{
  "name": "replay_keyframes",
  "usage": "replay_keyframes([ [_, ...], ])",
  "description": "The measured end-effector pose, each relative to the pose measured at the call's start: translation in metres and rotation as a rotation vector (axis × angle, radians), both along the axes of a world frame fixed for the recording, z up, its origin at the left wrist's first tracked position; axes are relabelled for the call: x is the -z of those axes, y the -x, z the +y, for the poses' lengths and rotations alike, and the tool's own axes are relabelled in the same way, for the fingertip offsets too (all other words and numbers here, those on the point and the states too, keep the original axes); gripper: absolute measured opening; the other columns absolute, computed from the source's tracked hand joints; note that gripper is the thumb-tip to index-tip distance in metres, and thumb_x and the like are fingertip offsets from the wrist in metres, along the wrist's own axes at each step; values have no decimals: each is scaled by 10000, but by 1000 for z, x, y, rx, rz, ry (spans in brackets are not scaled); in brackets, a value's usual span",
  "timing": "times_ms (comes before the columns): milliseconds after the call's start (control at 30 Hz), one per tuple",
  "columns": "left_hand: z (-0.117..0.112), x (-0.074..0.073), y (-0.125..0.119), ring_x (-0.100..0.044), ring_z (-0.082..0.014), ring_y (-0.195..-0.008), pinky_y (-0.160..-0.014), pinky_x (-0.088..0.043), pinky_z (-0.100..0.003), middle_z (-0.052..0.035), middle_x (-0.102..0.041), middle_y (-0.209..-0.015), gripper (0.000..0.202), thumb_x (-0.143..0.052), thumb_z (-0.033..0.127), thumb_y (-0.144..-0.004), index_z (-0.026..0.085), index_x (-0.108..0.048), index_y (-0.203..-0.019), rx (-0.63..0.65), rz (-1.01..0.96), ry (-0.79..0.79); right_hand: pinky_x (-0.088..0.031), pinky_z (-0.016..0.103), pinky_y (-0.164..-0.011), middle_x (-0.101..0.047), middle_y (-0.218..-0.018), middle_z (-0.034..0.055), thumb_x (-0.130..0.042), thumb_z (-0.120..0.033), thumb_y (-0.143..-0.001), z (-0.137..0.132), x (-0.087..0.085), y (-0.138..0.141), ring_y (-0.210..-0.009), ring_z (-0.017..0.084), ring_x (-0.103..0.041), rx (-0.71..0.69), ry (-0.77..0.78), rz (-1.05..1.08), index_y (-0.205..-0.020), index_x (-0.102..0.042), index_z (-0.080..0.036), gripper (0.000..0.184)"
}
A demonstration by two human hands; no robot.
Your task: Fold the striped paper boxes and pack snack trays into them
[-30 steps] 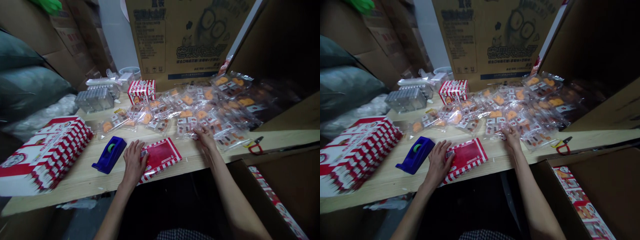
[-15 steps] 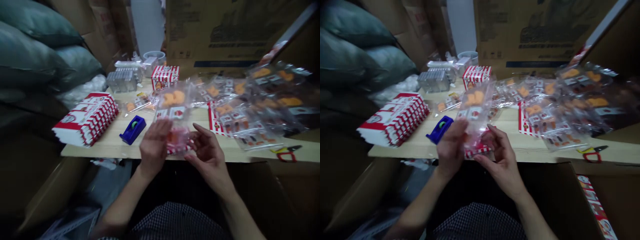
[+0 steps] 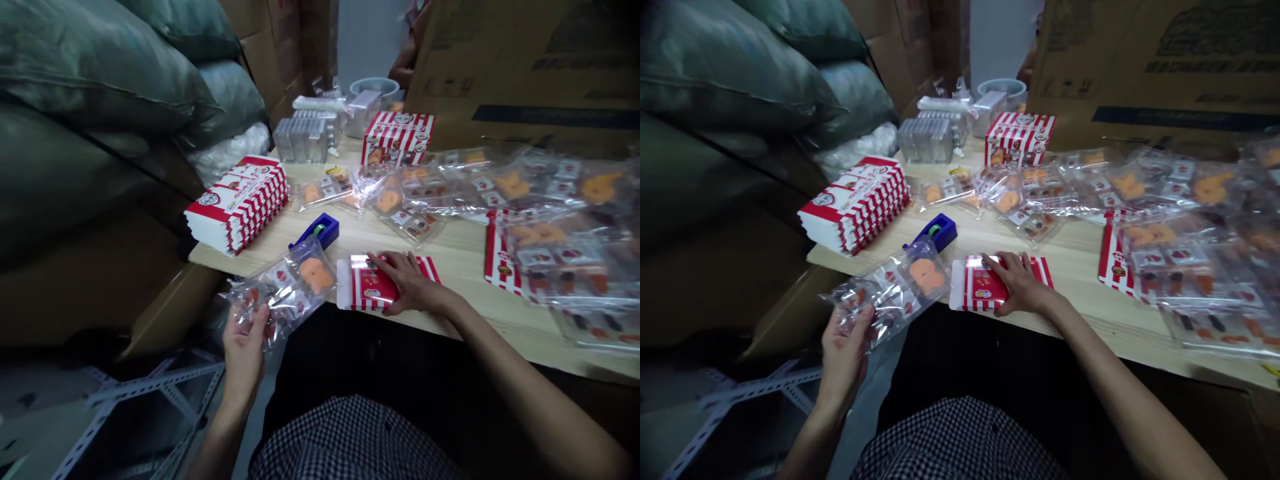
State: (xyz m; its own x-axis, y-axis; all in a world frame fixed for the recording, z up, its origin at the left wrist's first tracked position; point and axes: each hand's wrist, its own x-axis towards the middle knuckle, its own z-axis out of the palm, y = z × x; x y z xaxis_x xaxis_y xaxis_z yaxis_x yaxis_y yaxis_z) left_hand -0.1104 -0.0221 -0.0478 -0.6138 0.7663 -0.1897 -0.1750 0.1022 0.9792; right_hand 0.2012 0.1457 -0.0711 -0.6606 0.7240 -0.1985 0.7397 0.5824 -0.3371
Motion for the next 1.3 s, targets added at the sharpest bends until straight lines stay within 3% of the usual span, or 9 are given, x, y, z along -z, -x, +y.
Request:
replay_keyframes([
  [133,0,14,2,-726,-153,-801,-689,-579,-216,-31,-743,-1035,546,-798,369,-792,228,-577,-1272,173,-180,90,-61,645,-1205,-360,-1504,164,-818,-457,-641,-16,3,-6,-1449,417,-289,6,-79,82,-1620,-90,-288,1231],
  [267,11,16,18,-749,-194,-798,-748,-589,-276,-74,-780,-969,614,-821,370,-762,178,-572,-1290,358,-264,197,-68,646,-1214,-372,-1490,151,-795,-389,-668,-28,-2,-6,-1444,411,-299,4,-78,95,-1619,-53,-306,1210],
  [433,37,10,38,-744,-200,-779,-737,-572,-288,-79,-788,-914,604,-833,377,-733,159,-615,-1253,573,-153,269,-84,656,-1218,-375,-1501,141,-805,-357,-643,-30,-3,-3,-1445,432,-293,-8,-78,105,-1618,-46,-320,1236],
  [600,54,4,47,-702,-190,-715,-612,-516,-261,-68,-769,-883,556,-818,391,-722,157,-654,-1199,697,-9,305,-93,658,-1216,-368,-1500,153,-800,-370,-654,-33,-4,-2,-1450,426,-294,3,-76,104,-1619,-60,-308,1217],
  [800,71,3,42,-684,-196,-718,-633,-528,-286,-64,-750,-888,400,-821,388,-705,173,-718,-1027,871,-65,281,-89,658,-1215,-376,-1489,163,-802,-372,-653,-36,-4,-3,-1448,429,-297,-3,-95,95,-1617,-86,-303,1203],
  [900,80,2,41,-676,-188,-706,-603,-513,-265,-59,-739,-878,386,-817,398,-710,163,-716,-1000,921,-64,260,-97,668,-1207,-359,-1497,167,-793,-377,-649,-36,0,-5,-1447,434,-292,6,-124,85,-1617,-84,-302,1202],
  [1033,84,4,54,-661,-168,-715,-632,-523,-263,-36,-725,-868,421,-820,374,-711,162,-694,-1052,852,-40,261,-112,678,-1196,-361,-1498,176,-782,-389,-643,-36,6,-7,-1439,445,-299,35,-146,89,-1619,-67,-289,1213],
  [1133,87,4,64,-628,-137,-647,-606,-503,-237,-8,-693,-762,335,-812,338,-714,158,-694,-971,849,-36,275,-102,671,-1205,-373,-1492,190,-788,-390,-640,-37,8,-6,-1431,457,-306,47,-153,87,-1617,-102,-264,1200],
  [1300,105,-8,61,-650,-150,-669,-572,-499,-226,-41,-734,-864,367,-771,321,-730,161,-717,-1055,1035,68,301,-91,677,-1205,-350,-1494,216,-791,-382,-641,-37,5,-3,-1443,456,-291,57,-135,65,-1611,-133,-225,1183],
])
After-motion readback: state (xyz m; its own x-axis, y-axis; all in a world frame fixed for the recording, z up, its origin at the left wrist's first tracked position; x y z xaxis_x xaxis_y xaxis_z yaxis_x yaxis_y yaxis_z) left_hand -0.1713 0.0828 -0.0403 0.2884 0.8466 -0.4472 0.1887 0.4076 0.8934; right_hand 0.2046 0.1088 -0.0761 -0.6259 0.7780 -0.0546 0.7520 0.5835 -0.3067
